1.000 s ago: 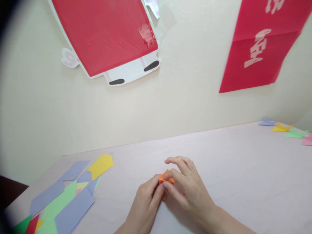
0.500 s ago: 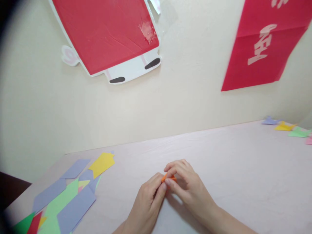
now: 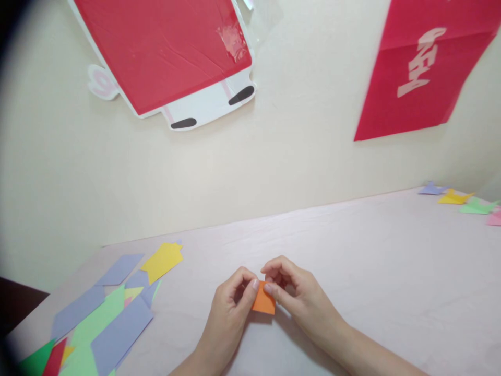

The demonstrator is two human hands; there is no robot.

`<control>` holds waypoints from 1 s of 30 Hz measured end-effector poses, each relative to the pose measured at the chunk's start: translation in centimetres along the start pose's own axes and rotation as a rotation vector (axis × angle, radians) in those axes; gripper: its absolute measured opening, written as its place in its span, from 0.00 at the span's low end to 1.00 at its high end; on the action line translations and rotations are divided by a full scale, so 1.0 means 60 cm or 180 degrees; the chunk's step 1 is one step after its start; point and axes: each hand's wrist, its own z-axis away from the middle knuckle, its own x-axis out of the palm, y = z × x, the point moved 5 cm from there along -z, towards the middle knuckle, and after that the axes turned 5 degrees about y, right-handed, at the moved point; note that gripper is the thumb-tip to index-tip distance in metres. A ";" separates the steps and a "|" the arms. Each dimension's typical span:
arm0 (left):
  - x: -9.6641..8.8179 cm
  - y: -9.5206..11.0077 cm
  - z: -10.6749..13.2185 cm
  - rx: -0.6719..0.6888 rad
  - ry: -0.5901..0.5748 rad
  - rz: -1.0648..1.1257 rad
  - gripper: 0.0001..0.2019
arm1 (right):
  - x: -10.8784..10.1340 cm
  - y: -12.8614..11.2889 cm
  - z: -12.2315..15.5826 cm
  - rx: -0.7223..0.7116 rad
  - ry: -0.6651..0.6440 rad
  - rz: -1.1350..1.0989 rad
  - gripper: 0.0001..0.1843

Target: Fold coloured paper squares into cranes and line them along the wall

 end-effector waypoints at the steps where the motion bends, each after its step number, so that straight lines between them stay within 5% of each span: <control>1: 0.001 0.000 -0.001 -0.0020 0.0003 0.0019 0.13 | 0.001 0.001 0.000 0.0041 -0.0024 -0.0027 0.08; 9: 0.004 0.003 -0.006 -0.0130 0.0009 0.0326 0.12 | 0.009 0.009 0.005 0.0148 -0.0165 -0.0008 0.11; 16: 0.013 -0.002 -0.005 -0.0283 -0.0103 0.0127 0.08 | -0.009 0.017 0.004 0.0136 0.0398 -0.0272 0.14; 30: 0.021 0.012 0.007 -0.0200 -0.0343 -0.0187 0.10 | -0.004 0.006 -0.004 0.0433 0.0067 -0.0129 0.18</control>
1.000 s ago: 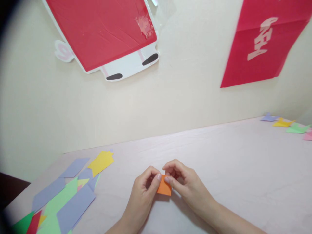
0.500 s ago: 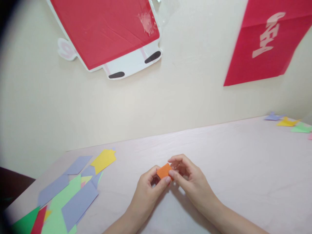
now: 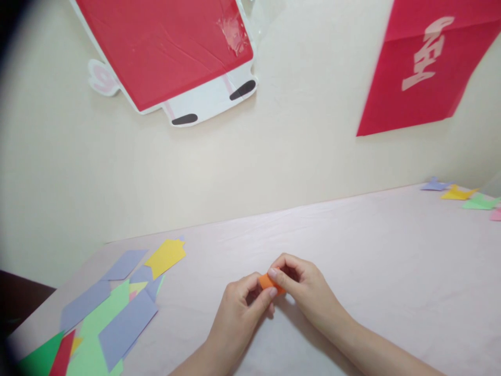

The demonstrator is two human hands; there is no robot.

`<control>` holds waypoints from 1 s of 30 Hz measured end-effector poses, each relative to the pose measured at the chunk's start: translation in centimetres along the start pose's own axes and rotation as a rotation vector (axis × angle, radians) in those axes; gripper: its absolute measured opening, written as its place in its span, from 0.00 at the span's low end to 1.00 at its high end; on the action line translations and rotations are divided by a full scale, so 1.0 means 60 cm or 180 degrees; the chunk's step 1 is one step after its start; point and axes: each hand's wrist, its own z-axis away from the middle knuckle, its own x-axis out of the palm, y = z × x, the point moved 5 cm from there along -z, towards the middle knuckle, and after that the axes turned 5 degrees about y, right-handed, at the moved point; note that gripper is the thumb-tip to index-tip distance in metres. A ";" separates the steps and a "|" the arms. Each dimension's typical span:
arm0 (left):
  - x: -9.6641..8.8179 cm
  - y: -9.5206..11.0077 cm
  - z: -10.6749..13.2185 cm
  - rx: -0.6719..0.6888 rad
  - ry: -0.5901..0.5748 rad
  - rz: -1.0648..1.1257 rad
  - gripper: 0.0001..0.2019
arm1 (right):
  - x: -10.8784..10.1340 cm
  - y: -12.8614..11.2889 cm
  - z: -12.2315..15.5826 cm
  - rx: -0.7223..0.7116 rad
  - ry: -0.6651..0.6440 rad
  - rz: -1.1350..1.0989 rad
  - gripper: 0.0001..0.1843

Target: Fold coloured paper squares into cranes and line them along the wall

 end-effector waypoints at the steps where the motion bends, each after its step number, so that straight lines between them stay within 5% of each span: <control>1: -0.001 0.001 0.002 0.0041 0.0005 -0.0136 0.12 | 0.000 0.001 0.001 0.0014 -0.0017 0.0025 0.17; 5: -0.009 0.002 0.012 0.0196 0.0179 -0.0850 0.20 | 0.003 -0.004 0.006 -0.0074 -0.0025 0.0323 0.17; 9: -0.014 0.000 0.031 0.0461 0.0170 -0.1475 0.12 | -0.001 -0.010 0.005 -0.0361 0.0106 0.1031 0.14; 13: -0.025 0.002 0.055 0.1471 0.0273 -0.2107 0.04 | 0.007 -0.007 0.002 -0.0575 -0.0103 0.1859 0.12; 18: -0.023 0.001 0.072 0.2742 -0.0038 -0.3224 0.20 | 0.021 -0.010 0.006 -0.0884 -0.0224 0.2539 0.06; 26: -0.016 0.000 0.075 0.2918 -0.0282 -0.3650 0.24 | 0.007 -0.010 0.018 -0.1130 -0.0267 0.2684 0.11; 30: -0.017 0.000 0.076 0.2860 -0.0399 -0.3613 0.24 | -0.019 0.003 0.031 -0.0923 -0.0646 0.2496 0.26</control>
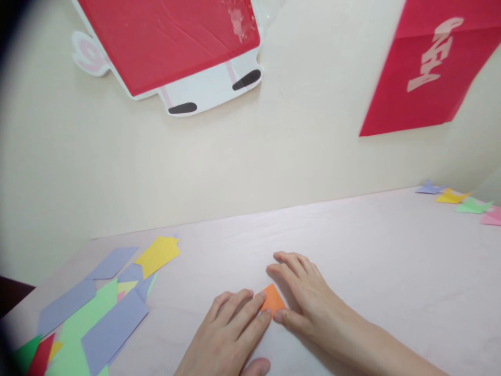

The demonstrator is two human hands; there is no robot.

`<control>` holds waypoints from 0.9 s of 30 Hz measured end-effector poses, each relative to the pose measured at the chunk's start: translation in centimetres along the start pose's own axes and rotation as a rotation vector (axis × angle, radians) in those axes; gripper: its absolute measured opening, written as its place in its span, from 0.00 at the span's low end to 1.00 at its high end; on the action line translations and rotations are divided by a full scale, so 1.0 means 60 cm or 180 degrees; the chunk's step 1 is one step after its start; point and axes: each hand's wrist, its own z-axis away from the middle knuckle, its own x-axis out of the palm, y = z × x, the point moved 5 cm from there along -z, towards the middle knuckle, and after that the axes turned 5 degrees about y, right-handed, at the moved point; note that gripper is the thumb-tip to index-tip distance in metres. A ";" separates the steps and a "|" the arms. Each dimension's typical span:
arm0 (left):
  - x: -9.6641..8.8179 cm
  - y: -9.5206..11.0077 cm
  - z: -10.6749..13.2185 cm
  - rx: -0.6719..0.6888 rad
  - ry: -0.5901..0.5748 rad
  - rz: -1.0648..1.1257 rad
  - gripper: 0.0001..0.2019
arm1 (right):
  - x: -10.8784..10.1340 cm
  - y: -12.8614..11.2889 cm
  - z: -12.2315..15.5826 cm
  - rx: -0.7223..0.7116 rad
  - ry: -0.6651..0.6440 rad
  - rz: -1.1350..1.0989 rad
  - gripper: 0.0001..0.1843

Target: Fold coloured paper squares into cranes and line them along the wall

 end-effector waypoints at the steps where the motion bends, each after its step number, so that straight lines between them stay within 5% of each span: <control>1: 0.001 0.000 0.001 -0.0005 -0.0031 0.0031 0.24 | -0.005 0.006 0.004 0.0007 -0.0076 -0.0120 0.30; 3: 0.005 0.000 0.006 -0.0014 -0.0055 0.0047 0.24 | -0.015 0.014 0.007 -0.0004 -0.0252 -0.0385 0.32; 9: 0.016 0.003 0.023 0.0045 0.0257 -0.0196 0.29 | -0.034 0.014 -0.013 -0.0009 -0.0602 -0.0819 0.12; 13: 0.020 0.009 0.030 0.0057 0.0386 -0.0194 0.30 | -0.025 0.006 -0.021 -0.0245 -0.0662 -0.0806 0.09; 17: 0.027 0.022 0.040 -0.0119 0.0629 -0.0280 0.19 | -0.020 0.005 -0.020 -0.0388 -0.0700 -0.0828 0.08; 21: 0.029 0.033 0.047 -0.0307 0.0916 -0.0292 0.17 | -0.019 0.003 -0.023 -0.0310 -0.0728 -0.0808 0.08; 27: 0.030 0.037 0.050 -0.0149 0.0813 -0.0329 0.18 | -0.016 -0.014 -0.033 -0.0013 -0.0569 -0.0675 0.08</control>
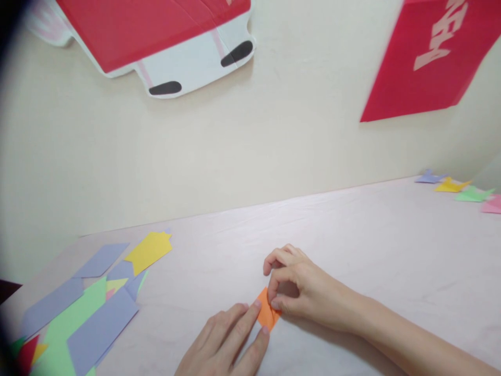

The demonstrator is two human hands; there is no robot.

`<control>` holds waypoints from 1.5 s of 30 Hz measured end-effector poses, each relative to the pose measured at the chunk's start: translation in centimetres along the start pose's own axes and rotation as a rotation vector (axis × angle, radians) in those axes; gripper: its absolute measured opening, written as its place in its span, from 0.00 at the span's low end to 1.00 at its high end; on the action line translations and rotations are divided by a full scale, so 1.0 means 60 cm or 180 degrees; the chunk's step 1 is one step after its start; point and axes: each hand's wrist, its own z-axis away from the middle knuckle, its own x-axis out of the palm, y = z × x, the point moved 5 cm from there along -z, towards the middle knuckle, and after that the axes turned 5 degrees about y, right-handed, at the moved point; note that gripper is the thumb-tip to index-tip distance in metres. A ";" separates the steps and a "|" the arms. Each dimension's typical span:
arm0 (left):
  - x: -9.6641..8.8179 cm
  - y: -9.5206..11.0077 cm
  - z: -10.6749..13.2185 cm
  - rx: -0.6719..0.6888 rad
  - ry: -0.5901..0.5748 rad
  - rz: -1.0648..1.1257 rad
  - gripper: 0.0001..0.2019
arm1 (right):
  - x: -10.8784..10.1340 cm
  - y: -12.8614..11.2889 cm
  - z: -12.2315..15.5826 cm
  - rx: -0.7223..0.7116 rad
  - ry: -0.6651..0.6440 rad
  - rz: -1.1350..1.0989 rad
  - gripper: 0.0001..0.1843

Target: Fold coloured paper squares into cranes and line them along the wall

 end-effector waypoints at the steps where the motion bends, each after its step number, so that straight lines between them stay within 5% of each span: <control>1: 0.000 0.000 0.000 0.0003 -0.0025 0.0010 0.19 | 0.001 -0.003 -0.002 0.0029 0.0036 0.0029 0.08; 24: -0.021 -0.012 -0.037 0.0006 -0.0131 0.0454 0.18 | 0.021 -0.011 0.001 -0.0011 0.0413 0.0320 0.09; 35: -0.011 -0.020 -0.039 0.0155 -0.0836 0.0842 0.34 | 0.023 -0.010 0.003 -0.0030 0.0430 0.0308 0.09; 45: -0.005 -0.020 -0.037 0.0088 -0.0904 0.0914 0.31 | 0.025 -0.008 0.003 0.0037 0.0438 0.0329 0.09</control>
